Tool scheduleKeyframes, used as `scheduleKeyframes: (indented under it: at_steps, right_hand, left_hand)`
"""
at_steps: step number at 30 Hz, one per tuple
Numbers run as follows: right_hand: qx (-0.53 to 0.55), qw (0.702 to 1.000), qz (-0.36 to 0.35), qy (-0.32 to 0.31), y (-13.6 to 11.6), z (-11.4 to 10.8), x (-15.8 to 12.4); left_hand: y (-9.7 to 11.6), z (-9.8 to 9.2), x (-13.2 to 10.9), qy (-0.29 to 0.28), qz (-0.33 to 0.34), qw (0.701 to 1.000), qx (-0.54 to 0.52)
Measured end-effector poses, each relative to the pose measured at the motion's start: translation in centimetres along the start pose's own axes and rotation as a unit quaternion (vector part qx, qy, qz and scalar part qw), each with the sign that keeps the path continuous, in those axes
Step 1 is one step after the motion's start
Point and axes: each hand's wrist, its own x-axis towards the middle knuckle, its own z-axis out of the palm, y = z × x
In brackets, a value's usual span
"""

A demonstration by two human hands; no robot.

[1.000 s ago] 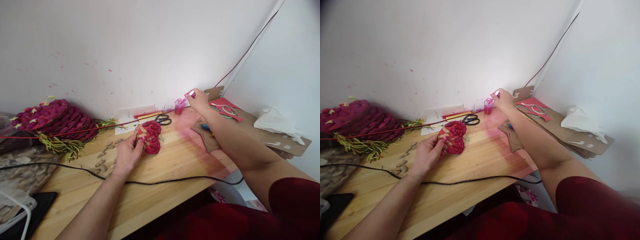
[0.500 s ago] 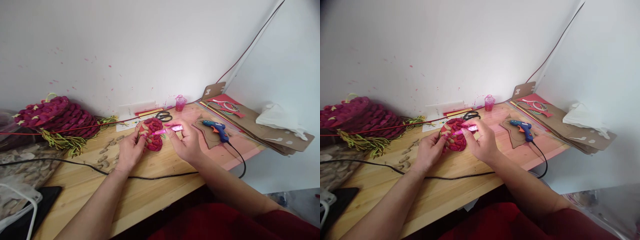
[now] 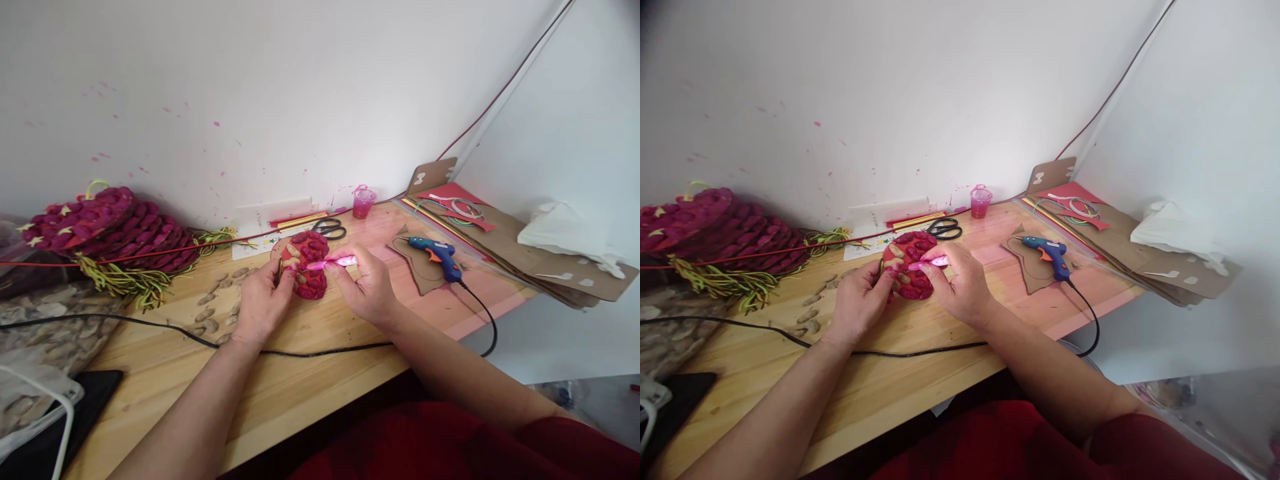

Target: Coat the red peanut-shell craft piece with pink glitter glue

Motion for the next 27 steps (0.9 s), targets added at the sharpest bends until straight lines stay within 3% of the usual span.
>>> scheduleKeyframes:
  at_steps: [27]
  right_hand:
    - [-0.012,1.000,0.015,0.014,0.45,-0.44,0.02]
  left_hand:
    - [-0.02,0.05,-0.03,-0.006,-0.013,1.000,-0.026]
